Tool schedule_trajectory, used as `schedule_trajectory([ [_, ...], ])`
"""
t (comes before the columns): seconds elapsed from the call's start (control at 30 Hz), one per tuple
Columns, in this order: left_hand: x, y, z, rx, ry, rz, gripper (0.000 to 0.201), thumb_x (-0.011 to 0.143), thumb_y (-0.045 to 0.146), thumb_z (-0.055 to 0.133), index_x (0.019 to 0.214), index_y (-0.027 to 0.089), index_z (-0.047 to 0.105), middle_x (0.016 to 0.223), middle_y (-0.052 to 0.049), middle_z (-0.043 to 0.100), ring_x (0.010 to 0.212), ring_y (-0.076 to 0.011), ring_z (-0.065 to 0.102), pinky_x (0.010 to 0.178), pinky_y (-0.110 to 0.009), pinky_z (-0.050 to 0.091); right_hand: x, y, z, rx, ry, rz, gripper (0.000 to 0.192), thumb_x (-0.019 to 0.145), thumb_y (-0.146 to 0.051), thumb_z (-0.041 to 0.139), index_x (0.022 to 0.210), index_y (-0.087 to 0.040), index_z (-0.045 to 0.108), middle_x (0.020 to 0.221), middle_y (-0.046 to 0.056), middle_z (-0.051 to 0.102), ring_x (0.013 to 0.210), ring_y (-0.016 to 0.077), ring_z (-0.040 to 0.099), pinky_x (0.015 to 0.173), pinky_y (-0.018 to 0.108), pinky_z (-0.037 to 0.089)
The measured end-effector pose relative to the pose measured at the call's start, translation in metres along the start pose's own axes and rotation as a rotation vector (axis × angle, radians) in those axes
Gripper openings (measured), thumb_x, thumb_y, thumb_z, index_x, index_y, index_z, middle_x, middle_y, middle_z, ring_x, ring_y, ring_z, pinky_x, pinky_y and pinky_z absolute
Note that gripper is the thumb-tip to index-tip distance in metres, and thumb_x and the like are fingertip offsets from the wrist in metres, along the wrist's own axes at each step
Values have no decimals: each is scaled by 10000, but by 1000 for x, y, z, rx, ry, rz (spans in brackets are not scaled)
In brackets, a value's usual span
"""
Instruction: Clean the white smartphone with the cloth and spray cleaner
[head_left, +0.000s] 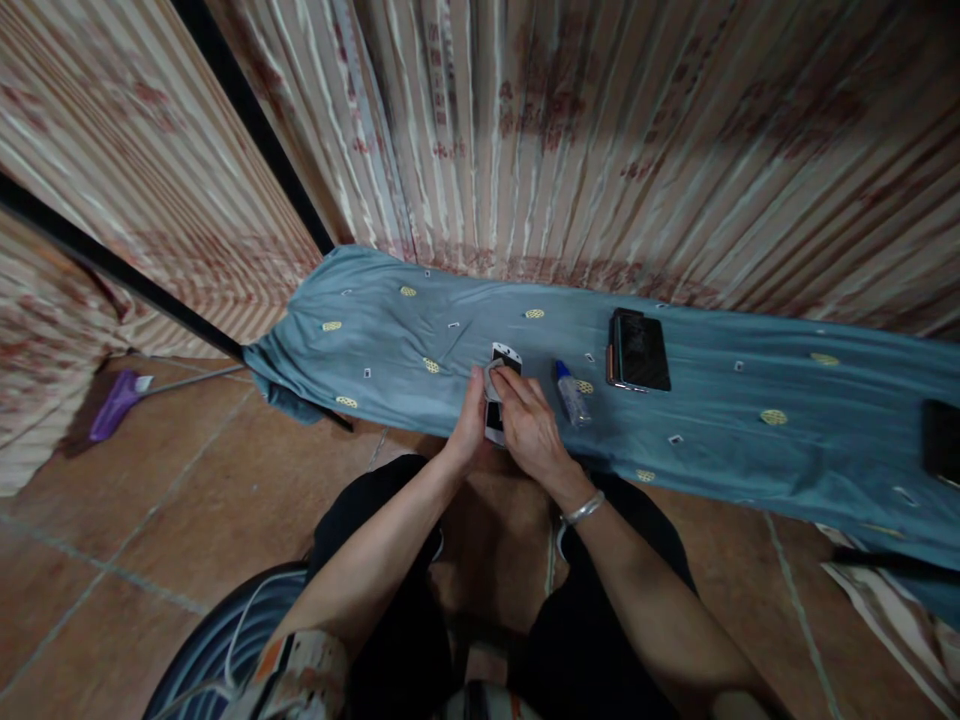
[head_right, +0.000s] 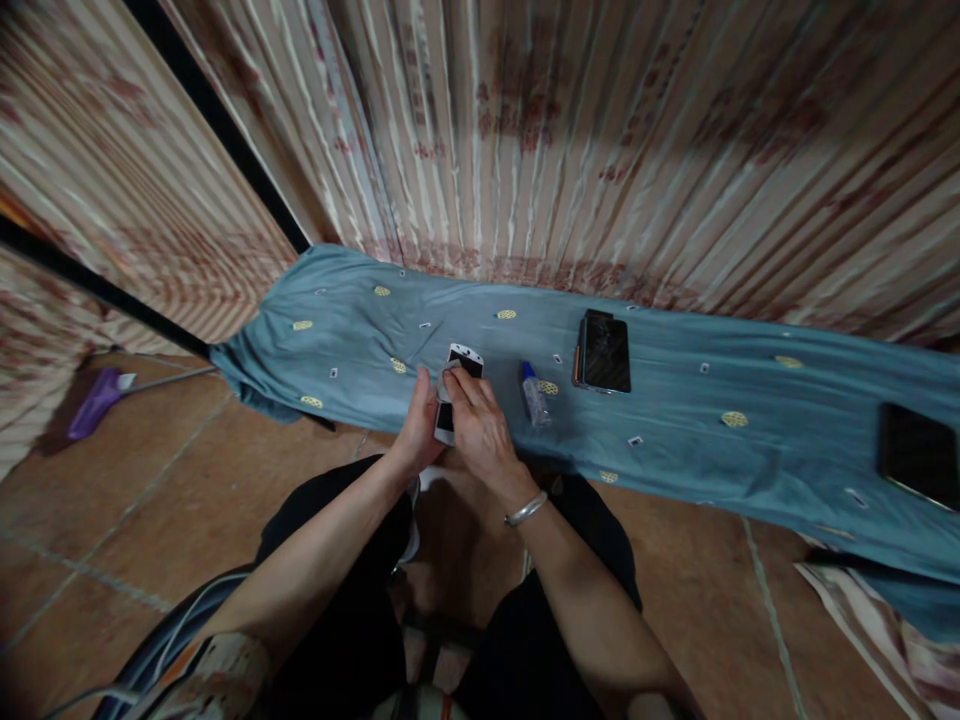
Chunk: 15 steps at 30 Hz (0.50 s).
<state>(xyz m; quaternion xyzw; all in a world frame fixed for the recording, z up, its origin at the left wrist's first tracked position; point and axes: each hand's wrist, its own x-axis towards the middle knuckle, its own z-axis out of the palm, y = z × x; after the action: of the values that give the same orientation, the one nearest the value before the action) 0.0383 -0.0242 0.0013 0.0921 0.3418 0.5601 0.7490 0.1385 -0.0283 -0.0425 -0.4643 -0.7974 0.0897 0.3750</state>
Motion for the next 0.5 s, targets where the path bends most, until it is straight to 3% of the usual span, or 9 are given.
schedule_trajectory([
  [0.17,-6,-3,5,-15,0,11,494,1078,332,285,1325,131,662,1209,-96,759,1300,-190,624,1123,-292,447,4,10,0,-19,11,14,528,981,-112,368,1473,-146,556,1472,158,592,1292,296,573,1131,509,473],
  [0.37,-6,-6,3,29,-54,-38,524,1075,379,268,1390,162,627,1259,-109,745,1313,-231,622,1127,-374,462,8,18,-2,-36,13,33,544,967,-105,381,1486,-153,535,1480,156,588,1317,303,554,1133,534,464],
  [0.5,-3,-10,-2,34,-55,-33,482,1066,368,320,1372,195,649,1258,-95,750,1319,-238,620,1102,-365,476,8,22,-3,-71,18,42,520,973,-107,367,1458,-112,557,1470,177,592,1301,307,558,1126,514,465],
])
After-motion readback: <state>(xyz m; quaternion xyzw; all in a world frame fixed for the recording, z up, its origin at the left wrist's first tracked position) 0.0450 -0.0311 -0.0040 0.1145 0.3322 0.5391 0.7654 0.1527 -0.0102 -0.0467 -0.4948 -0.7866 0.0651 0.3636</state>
